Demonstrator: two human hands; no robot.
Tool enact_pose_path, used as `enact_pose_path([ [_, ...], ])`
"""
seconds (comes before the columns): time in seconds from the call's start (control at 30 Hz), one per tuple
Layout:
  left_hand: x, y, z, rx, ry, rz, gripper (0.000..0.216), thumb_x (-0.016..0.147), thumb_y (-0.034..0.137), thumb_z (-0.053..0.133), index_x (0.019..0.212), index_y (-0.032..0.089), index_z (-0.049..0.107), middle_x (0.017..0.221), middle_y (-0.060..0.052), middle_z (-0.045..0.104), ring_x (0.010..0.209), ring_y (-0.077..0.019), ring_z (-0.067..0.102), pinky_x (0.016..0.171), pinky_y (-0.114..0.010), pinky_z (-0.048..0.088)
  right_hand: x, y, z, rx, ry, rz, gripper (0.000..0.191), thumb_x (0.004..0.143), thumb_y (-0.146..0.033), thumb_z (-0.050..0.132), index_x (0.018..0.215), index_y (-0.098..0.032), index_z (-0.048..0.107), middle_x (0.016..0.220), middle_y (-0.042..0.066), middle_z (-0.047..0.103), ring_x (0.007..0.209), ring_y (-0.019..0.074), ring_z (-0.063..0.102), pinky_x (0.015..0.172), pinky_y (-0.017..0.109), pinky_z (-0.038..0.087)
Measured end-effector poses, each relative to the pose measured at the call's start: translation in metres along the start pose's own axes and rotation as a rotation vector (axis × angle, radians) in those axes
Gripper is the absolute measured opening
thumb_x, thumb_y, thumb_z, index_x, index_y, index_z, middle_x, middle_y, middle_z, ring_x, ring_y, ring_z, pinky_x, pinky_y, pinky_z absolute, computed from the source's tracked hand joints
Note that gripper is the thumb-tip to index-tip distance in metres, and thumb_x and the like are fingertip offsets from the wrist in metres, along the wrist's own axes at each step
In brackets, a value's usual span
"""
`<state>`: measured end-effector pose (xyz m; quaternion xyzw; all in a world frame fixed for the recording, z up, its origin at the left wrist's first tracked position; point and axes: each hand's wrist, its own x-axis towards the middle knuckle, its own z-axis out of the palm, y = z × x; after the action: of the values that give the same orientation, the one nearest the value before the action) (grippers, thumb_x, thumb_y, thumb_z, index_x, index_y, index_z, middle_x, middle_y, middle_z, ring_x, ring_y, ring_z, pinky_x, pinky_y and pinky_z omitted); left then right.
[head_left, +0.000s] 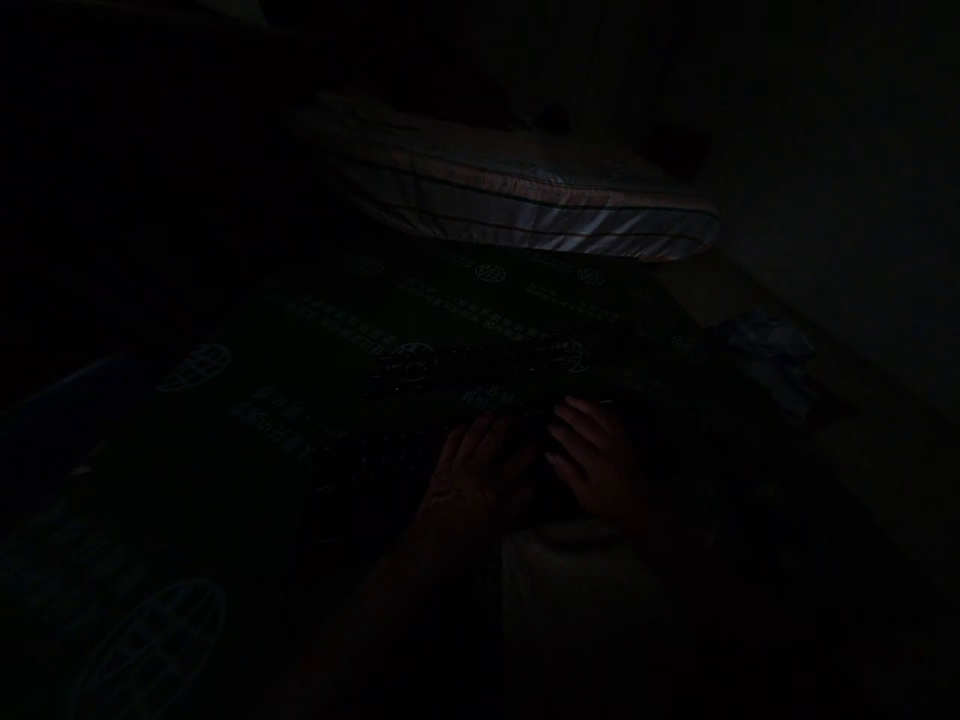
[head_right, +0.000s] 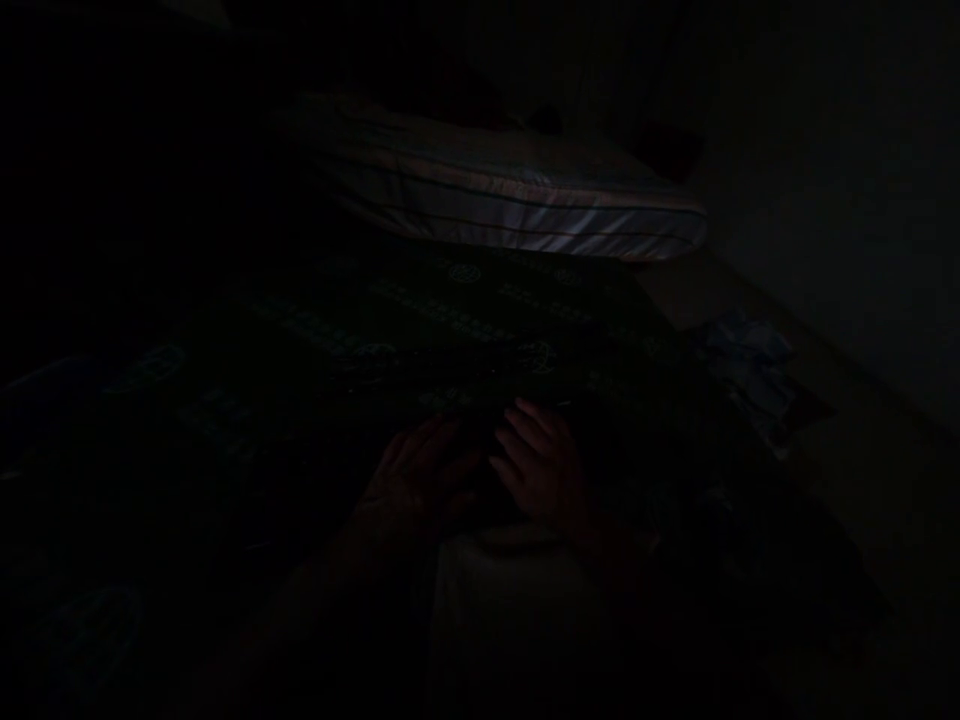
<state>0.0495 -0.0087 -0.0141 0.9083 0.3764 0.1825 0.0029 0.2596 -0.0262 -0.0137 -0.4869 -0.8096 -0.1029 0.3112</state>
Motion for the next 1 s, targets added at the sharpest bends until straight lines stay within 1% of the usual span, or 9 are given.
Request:
enact_pose_path([
  [0.1,0.000,0.000,0.000,-0.002,0.004,0.009,0.039,0.087,0.043,0.054,0.122,0.028,0.059,0.138,-0.014,0.045,0.128,-0.0352,0.039,0.100,-0.055,0.035,-0.001,0.009,-0.007,0.071,0.133,0.195,0.026,0.089,-0.026,0.048,0.108,-0.020,0.064,0.110,0.010,0.066,0.112,0.0245,0.055,0.095,0.047,0.047],
  [0.17,0.000,0.000,0.001,0.003,0.016,0.004,0.039,0.086,0.042,0.056,0.123,0.029,0.058,0.138,-0.013,0.045,0.128,-0.0350,0.038,0.100,-0.056,0.034,-0.007,0.017,-0.012,0.093,0.200,0.307,0.025,0.089,-0.028,0.048,0.106,-0.022,0.064,0.107,0.009,0.066,0.108,0.0238,0.057,0.093,0.047,0.048],
  [0.27,0.000,-0.001,0.002,0.012,0.024,-0.004,0.040,0.085,0.043,0.057,0.123,0.030,0.058,0.139,-0.013,0.044,0.129,-0.0341,0.038,0.101,-0.055,0.033,-0.019,0.028,-0.016,0.073,0.241,0.432,0.024,0.088,-0.033,0.049,0.101,-0.022,0.066,0.105,0.009,0.066,0.105,0.0240,0.059,0.092,0.047,0.048],
  [0.43,0.000,-0.001,0.002,0.015,0.003,0.004,0.039,0.086,0.043,0.056,0.122,0.030,0.058,0.137,-0.013,0.046,0.128,-0.0342,0.039,0.100,-0.055,0.035,-0.038,0.045,-0.015,-0.017,0.306,0.609,0.034,0.084,-0.043,0.049,0.097,-0.018,0.068,0.102,0.012,0.067,0.099,0.0263,0.060,0.089,0.048,0.048],
  [0.53,0.000,0.000,0.001,0.017,0.000,-0.009,0.039,0.086,0.044,0.055,0.123,0.030,0.058,0.138,-0.012,0.045,0.129,-0.0333,0.038,0.101,-0.055,0.034,-0.045,0.052,-0.009,-0.038,0.344,0.666,0.038,0.084,-0.047,0.048,0.097,-0.017,0.068,0.101,0.012,0.067,0.097,0.0260,0.060,0.088,0.047,0.048],
  [0.7,0.001,0.001,-0.002,0.020,-0.021,-0.005,0.039,0.086,0.041,0.056,0.123,0.029,0.058,0.139,-0.013,0.044,0.130,-0.0338,0.037,0.101,-0.055,0.034,-0.052,0.056,0.003,-0.005,0.352,0.726,0.040,0.084,-0.048,0.046,0.098,-0.017,0.068,0.100,0.013,0.068,0.095,0.0261,0.061,0.086,0.048,0.048],
  [0.87,0.002,0.000,0.000,0.030,-0.012,-0.003,0.038,0.086,0.042,0.056,0.121,0.028,0.059,0.138,-0.015,0.045,0.129,-0.0360,0.038,0.099,-0.058,0.034,-0.052,0.056,0.006,0.024,0.363,0.754,0.042,0.083,-0.050,0.047,0.096,-0.017,0.068,0.097,0.013,0.068,0.092,0.0264,0.062,0.084,0.047,0.048],
  [1.0,0.004,0.002,0.000,0.034,-0.012,-0.009,0.037,0.086,0.040,0.056,0.120,0.027,0.060,0.138,-0.015,0.045,0.129,-0.0358,0.038,0.098,-0.059,0.034,-0.049,0.055,0.006,0.050,0.370,0.778,0.042,0.083,-0.051,0.048,0.097,-0.017,0.068,0.099,0.013,0.068,0.093,0.0264,0.061,0.085,0.047,0.048],
])
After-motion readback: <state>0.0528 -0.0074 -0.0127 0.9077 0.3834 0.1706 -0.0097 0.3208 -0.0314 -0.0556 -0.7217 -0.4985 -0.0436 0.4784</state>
